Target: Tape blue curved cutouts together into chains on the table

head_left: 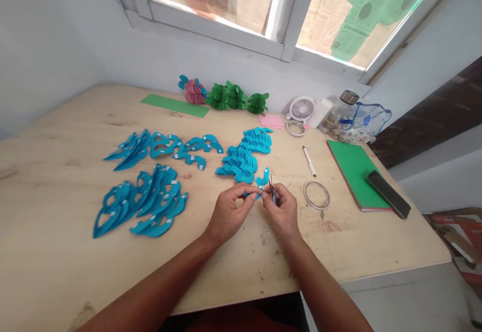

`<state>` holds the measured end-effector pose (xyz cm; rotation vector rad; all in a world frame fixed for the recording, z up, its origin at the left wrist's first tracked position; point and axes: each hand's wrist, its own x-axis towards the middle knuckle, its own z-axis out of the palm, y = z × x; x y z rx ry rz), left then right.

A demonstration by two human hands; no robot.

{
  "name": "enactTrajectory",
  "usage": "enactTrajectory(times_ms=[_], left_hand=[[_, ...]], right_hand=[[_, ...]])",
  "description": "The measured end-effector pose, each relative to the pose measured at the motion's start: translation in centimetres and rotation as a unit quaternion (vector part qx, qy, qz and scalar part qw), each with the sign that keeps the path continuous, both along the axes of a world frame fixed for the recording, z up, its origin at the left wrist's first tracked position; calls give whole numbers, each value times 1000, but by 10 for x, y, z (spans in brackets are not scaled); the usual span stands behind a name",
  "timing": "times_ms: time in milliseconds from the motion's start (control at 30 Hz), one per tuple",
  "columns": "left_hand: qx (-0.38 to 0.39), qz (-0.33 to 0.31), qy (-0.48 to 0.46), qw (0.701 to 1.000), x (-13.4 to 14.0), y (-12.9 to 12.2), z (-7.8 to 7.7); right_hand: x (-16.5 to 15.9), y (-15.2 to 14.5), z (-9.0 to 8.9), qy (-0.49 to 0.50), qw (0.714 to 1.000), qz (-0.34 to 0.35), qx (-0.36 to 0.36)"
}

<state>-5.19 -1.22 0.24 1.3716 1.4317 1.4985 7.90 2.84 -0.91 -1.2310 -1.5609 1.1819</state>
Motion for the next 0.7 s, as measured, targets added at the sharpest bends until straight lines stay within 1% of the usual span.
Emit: enactTrajectory(times_ms=[433, 600, 700], left_hand=[[-7, -1, 6, 1000, 0, 0, -1], [-11, 0, 6, 1000, 0, -1, 1], [-19, 6, 14, 1000, 0, -1, 0]], right_hand=[[1, 0, -1, -17, 1000, 7, 15], [0, 0, 3, -11, 1000, 25, 7], [0, -1, 7, 6, 999, 43, -7]])
